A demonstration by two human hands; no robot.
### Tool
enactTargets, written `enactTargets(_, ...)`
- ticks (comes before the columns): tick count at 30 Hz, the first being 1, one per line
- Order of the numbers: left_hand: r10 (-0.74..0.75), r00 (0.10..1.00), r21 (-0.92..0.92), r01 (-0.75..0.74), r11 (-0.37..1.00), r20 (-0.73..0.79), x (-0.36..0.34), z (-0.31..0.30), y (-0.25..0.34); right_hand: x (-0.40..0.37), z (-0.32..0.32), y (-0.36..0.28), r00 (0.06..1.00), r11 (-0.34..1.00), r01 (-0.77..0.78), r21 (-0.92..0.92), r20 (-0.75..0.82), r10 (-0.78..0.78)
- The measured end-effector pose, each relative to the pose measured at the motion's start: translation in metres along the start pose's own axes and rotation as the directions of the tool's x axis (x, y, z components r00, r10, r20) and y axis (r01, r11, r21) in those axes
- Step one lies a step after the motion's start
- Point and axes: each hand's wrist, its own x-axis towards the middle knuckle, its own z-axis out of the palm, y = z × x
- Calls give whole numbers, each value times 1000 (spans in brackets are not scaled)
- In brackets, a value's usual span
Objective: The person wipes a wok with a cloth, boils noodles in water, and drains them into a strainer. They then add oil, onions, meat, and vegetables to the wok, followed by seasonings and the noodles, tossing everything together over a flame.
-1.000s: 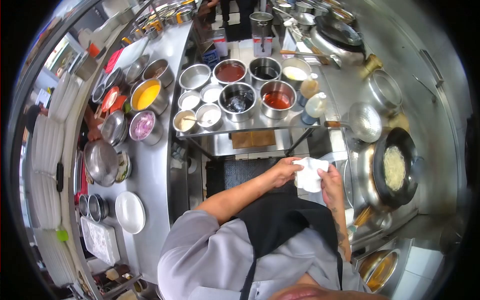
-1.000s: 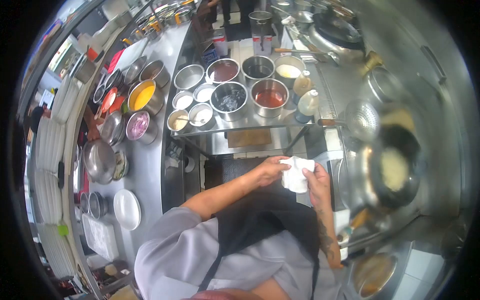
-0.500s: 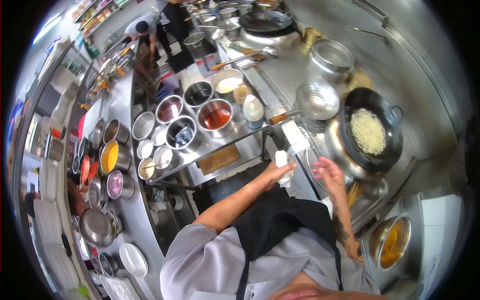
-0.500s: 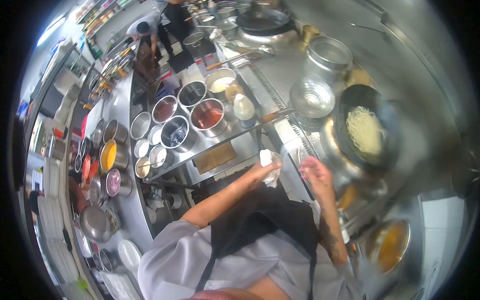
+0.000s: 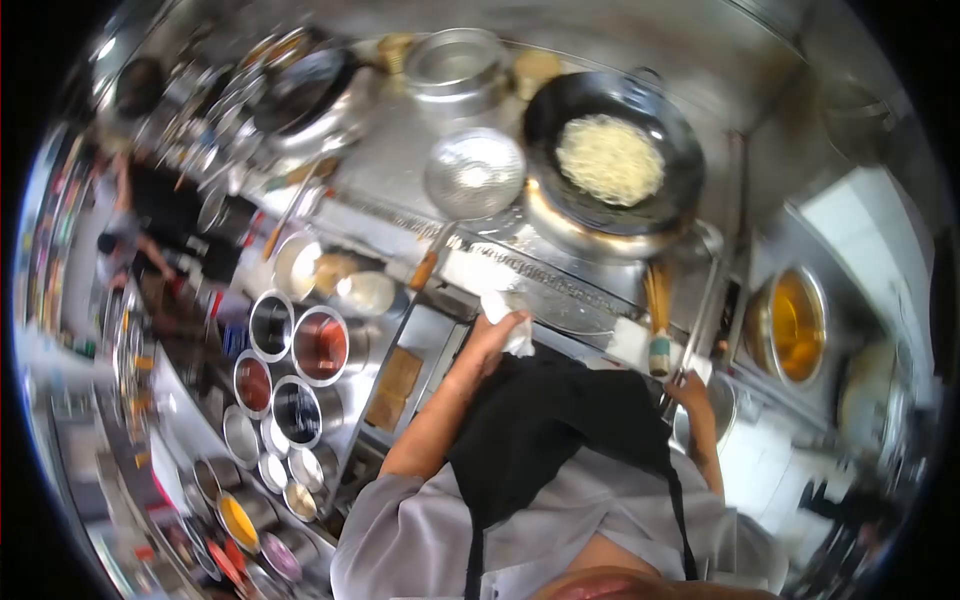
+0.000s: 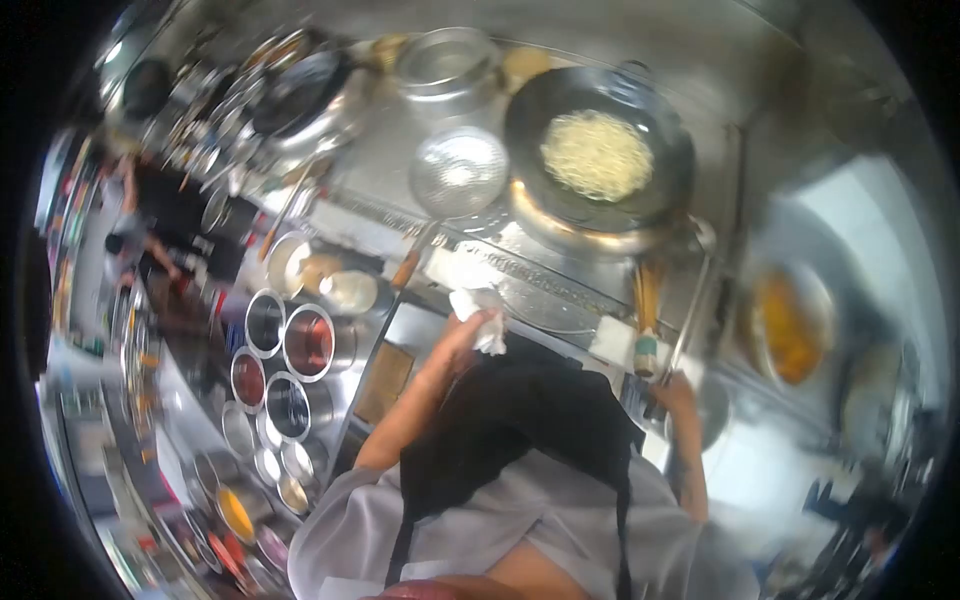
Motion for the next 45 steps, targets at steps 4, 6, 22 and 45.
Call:
enactTargets(4,-137,983,-27,141,990,118,15,4,36,21,61,29,910,998,56,-1,-412,-51)
enactTargets(6,-176,974,-12,179,984,145,27,-1,41,18,61,31,905,996,35,84,-426,4)
enactTargets(22,-217,973,-150,227,962,79,80,-41,39,-35,-51,-172,964,511,248,823,-264,-43)
enactTargets(45,-30,980,-115,7,993,-195,16,-50,47,37,-96,-187,918,729,352,587,-65,-392)
